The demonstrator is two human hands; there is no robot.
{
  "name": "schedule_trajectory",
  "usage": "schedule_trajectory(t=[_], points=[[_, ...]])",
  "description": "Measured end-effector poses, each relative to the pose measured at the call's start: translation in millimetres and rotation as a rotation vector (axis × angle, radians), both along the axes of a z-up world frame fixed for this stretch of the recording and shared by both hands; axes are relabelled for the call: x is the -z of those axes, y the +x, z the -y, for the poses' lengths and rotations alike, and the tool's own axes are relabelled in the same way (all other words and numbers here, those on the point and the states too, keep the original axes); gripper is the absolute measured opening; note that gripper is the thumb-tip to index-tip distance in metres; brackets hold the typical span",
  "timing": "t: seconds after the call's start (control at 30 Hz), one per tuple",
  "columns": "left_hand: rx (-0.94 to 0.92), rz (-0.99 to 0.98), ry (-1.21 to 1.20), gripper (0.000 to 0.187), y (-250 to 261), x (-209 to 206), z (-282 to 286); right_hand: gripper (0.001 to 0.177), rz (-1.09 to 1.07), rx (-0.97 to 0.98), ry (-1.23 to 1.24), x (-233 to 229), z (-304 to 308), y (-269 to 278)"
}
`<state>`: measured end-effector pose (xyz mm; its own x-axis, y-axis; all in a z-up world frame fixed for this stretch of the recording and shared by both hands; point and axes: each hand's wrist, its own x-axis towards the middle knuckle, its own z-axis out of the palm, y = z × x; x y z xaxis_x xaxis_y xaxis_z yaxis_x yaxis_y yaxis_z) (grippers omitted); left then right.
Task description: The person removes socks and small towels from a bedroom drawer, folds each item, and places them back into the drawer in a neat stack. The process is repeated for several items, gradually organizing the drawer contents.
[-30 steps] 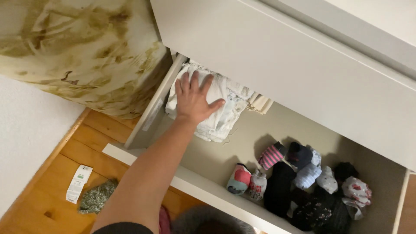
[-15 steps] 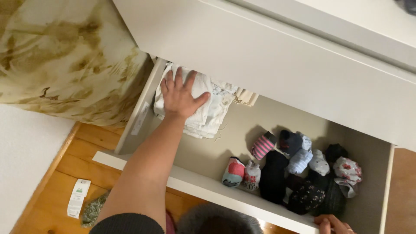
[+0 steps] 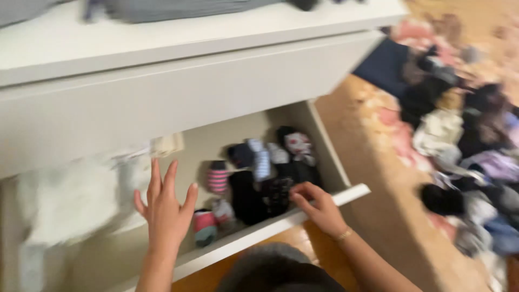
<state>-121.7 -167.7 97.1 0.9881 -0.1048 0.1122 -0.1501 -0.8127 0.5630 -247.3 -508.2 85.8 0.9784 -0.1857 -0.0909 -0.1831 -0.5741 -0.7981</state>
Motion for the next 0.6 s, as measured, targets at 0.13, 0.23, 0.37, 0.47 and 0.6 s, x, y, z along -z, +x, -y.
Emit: schedule_trajectory(t=[0.13,0.23,0.37,0.47,0.6], points=[[0.237,0.02,-0.197,0.063,-44,-26,99,0.024,0.177,0.032,-0.193,-46,17,-9],[0.372,0.024,-0.236,0.064,-60,-60,153,0.021,0.224,0.074,-0.203,-64,47,-24],[0.594,0.227,-0.43,0.054,-65,-92,209,0.017,0.195,0.221,-0.253,-64,106,-62],[0.578,0.195,-0.489,0.052,-80,-108,249,0.016,0.217,0.31,-0.247,-50,164,-94],[0.501,0.127,-0.517,0.05,-105,-105,302,0.015,0.173,0.62,-0.324,-48,251,-125]])
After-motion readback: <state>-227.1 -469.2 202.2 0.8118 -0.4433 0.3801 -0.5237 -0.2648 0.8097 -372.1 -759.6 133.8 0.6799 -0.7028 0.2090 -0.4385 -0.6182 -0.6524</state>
